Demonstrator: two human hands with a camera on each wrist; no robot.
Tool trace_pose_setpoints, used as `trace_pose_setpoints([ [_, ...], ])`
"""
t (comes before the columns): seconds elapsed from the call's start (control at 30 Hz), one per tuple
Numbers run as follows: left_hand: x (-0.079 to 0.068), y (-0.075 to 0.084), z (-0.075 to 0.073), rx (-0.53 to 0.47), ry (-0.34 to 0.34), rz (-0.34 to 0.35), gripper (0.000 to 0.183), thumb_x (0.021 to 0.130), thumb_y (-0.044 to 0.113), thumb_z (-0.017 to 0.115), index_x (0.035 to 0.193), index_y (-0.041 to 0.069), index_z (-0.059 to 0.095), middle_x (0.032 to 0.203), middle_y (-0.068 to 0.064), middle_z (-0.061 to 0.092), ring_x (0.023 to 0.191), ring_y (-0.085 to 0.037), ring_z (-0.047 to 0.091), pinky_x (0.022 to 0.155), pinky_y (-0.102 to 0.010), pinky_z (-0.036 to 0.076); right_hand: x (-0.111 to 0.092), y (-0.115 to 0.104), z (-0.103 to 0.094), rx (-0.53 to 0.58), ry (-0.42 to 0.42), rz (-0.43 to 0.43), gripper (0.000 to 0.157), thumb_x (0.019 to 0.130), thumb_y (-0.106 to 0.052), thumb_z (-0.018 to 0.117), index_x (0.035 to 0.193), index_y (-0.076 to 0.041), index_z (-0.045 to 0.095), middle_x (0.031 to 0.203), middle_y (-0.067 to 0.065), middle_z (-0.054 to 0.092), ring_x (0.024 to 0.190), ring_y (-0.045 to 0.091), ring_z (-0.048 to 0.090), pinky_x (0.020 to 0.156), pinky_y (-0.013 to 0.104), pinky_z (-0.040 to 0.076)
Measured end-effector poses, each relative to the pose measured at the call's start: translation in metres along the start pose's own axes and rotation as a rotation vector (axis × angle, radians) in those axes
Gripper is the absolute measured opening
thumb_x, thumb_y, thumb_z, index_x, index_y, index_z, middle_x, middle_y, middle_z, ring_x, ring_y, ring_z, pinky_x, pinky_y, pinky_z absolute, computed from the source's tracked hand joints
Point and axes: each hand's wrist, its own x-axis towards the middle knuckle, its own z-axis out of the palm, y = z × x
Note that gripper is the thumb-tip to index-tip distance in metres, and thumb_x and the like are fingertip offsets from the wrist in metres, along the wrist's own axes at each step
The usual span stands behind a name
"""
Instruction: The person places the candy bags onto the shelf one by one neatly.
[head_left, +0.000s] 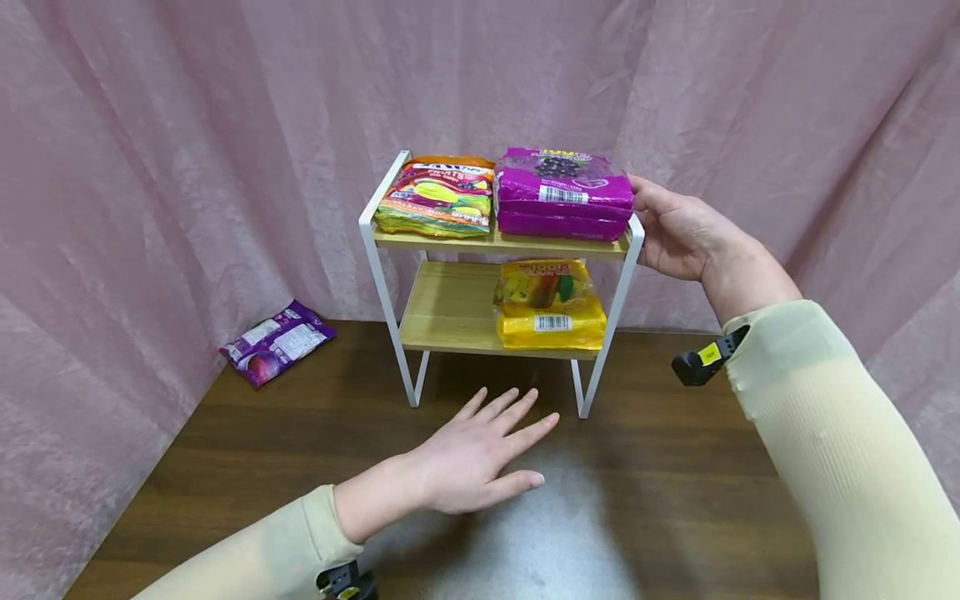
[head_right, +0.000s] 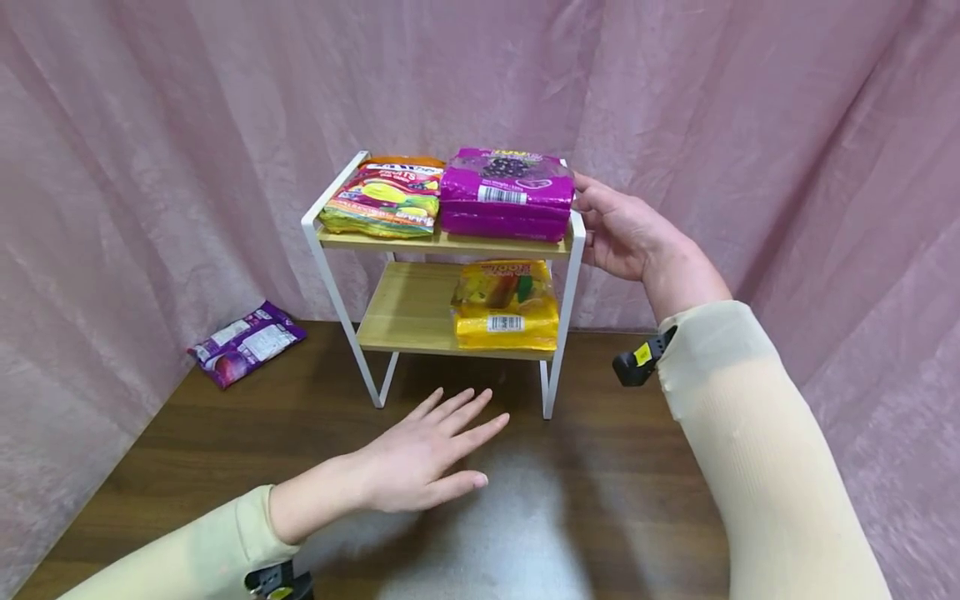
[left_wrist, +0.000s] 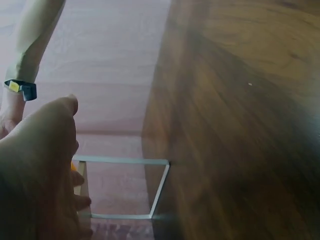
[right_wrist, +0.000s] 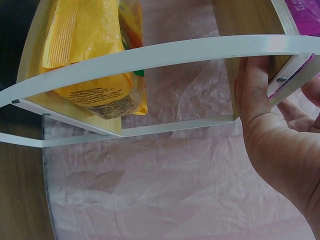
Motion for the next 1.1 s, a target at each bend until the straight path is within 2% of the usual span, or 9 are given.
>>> trace_pose_setpoints([
  [0.13, -0.009, -0.003, 0.007, 0.076, 0.021, 0.054, 0.071, 0.104, 0.07, 0.024, 0.164, 0.039, 0.003, 0.171, -0.001, -0.002, 0.156, -0.025, 0.004, 0.121, -0.064, 0.01, 0.0, 0.0, 0.0, -0.005, 0.002, 0.0, 0.061, 0.108, -0.008, 0.04, 0.163, -0.03, 0.026, 0.121, 0.011, 0.069, 0.091, 0.021, 0.071, 0.08, 0.035, 0.061],
  [0.33, -0.027, -0.011, 0.016, 0.077, 0.029, 0.062, 0.071, 0.105, 0.066, 0.03, 0.164, 0.038, 0.003, 0.171, 0.0, -0.003, 0.156, -0.023, 0.001, 0.121, -0.063, 0.01, 0.001, 0.001, -0.001, -0.016, -0.009, -0.003, 0.062, 0.108, -0.007, 0.037, 0.164, -0.03, 0.022, 0.122, 0.01, 0.069, 0.093, 0.02, 0.071, 0.082, 0.035, 0.061],
  [0.67, -0.055, -0.028, 0.022, 0.067, 0.053, 0.006, 0.07, 0.106, 0.06, 0.039, 0.165, 0.036, 0.008, 0.171, -0.002, 0.001, 0.156, -0.025, 0.007, 0.12, -0.065, 0.014, 0.001, 0.002, -0.001, -0.03, -0.016, -0.011, 0.061, 0.109, -0.009, 0.036, 0.165, -0.029, 0.021, 0.124, 0.01, 0.069, 0.095, 0.02, 0.07, 0.082, 0.035, 0.061],
  [0.9, -0.078, -0.043, 0.024, 0.081, 0.057, -0.059, 0.07, 0.106, 0.061, 0.039, 0.165, 0.035, 0.013, 0.171, -0.004, 0.007, 0.155, -0.027, 0.012, 0.119, -0.065, 0.017, 0.001, 0.002, -0.001, -0.044, -0.004, -0.011, 0.061, 0.109, -0.009, 0.037, 0.164, -0.03, 0.022, 0.127, 0.009, 0.067, 0.098, 0.021, 0.071, 0.084, 0.036, 0.06],
  [1.1, -0.093, -0.055, 0.023, 0.092, 0.078, -0.108, 0.07, 0.105, 0.059, 0.043, 0.165, 0.033, 0.016, 0.17, -0.006, 0.01, 0.155, -0.028, 0.014, 0.119, -0.065, 0.015, 0.0, 0.002, -0.001, -0.038, -0.01, -0.012, 0.061, 0.109, -0.008, 0.037, 0.164, -0.029, 0.023, 0.127, 0.01, 0.067, 0.098, 0.022, 0.071, 0.084, 0.036, 0.06],
])
